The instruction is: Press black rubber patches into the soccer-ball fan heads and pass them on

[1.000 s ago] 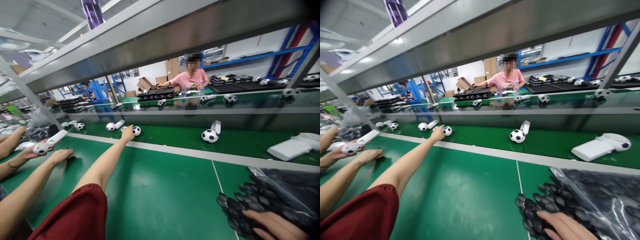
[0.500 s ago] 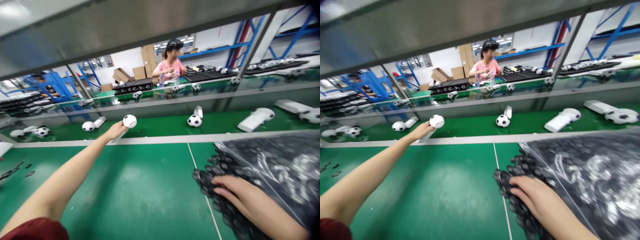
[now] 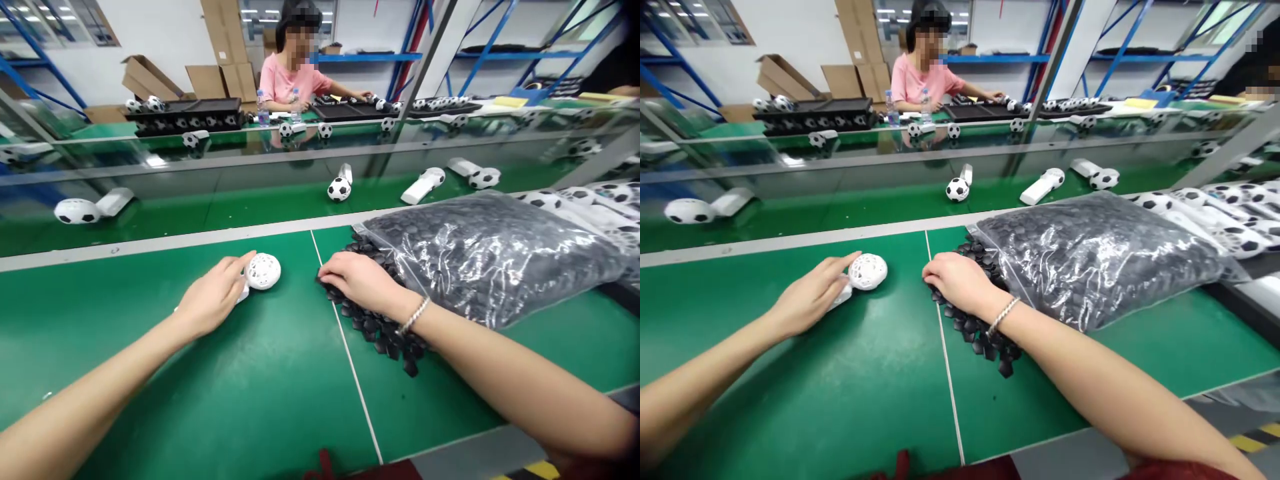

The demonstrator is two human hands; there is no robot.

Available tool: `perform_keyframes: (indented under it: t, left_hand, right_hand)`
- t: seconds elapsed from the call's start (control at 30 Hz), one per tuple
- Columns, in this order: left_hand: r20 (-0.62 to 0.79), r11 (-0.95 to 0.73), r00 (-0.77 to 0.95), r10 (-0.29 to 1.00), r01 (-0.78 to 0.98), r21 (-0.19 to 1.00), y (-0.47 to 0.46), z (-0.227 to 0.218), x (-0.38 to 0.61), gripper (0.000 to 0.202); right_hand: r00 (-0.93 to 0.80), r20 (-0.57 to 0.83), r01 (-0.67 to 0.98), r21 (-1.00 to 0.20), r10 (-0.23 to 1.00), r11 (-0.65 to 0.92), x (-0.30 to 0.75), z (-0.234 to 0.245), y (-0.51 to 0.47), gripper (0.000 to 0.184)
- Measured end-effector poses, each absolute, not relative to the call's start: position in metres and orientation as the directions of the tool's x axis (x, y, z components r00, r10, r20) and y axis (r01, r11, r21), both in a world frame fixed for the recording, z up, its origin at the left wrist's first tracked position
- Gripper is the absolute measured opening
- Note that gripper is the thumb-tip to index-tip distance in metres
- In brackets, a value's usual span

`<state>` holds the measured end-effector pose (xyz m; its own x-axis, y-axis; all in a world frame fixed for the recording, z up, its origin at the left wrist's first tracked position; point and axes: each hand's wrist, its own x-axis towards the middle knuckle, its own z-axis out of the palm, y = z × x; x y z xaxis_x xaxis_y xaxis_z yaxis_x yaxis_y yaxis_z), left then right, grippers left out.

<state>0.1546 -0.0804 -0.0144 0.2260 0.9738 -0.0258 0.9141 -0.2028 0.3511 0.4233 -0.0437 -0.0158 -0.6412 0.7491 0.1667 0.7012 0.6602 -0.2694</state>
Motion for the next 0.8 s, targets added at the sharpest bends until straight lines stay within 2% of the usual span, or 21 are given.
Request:
perform_keyframes:
  t: [0.1, 0.17, 0.27, 0.33, 0.4, 0.5, 0.6, 0.8]
  left_hand:
    - [-0.033, -0.266, 0.276, 0.961, 0.948, 0.175, -0.083, -0.016, 0.160, 0.065]
    - [-0.066, -0.286, 0.294, 0.953, 0.951, 0.117, -0.088, -0.015, 0.166, 0.075]
    - [-0.129, -0.296, 0.316, 0.940, 0.943, 0.151, -0.098, -0.013, 0.179, 0.075]
    - [-0.150, -0.287, 0.316, 0.937, 0.940, 0.183, -0.105, -0.012, 0.185, 0.074]
    - [-0.157, -0.261, 0.295, 0.943, 0.943, 0.206, -0.110, -0.012, 0.190, 0.074]
    - [-0.159, -0.216, 0.262, 0.952, 0.942, 0.256, -0.113, -0.011, 0.193, 0.074]
    - [-0.163, -0.195, 0.253, 0.954, 0.931, 0.308, -0.113, -0.010, 0.196, 0.075]
    - [-0.097, -0.221, 0.268, 0.959, 0.914, 0.341, -0.112, -0.009, 0.201, 0.073]
  right_hand:
    - [-0.728, 0.104, 0.674, -0.075, 0.678, 0.735, 0.411, -0.024, -0.043, 0.014]
    - [-0.753, 0.056, 0.657, 0.048, 0.655, 0.752, 0.407, -0.026, -0.044, 0.012]
    - [-0.788, 0.021, 0.610, 0.158, 0.615, 0.776, 0.406, -0.026, -0.044, 0.011]
    - [-0.802, 0.030, 0.592, 0.179, 0.597, 0.786, 0.408, -0.027, -0.042, 0.012]
    - [-0.774, 0.077, 0.633, 0.111, 0.629, 0.766, 0.410, -0.030, -0.041, 0.015]
    - [-0.688, 0.158, 0.687, -0.171, 0.708, 0.706, 0.413, -0.035, -0.043, 0.021]
    - [-0.651, 0.232, 0.608, -0.410, 0.723, 0.680, 0.415, -0.030, -0.051, 0.020]
    - [-0.631, 0.312, 0.473, -0.572, 0.711, 0.670, 0.411, -0.009, -0.072, 0.012]
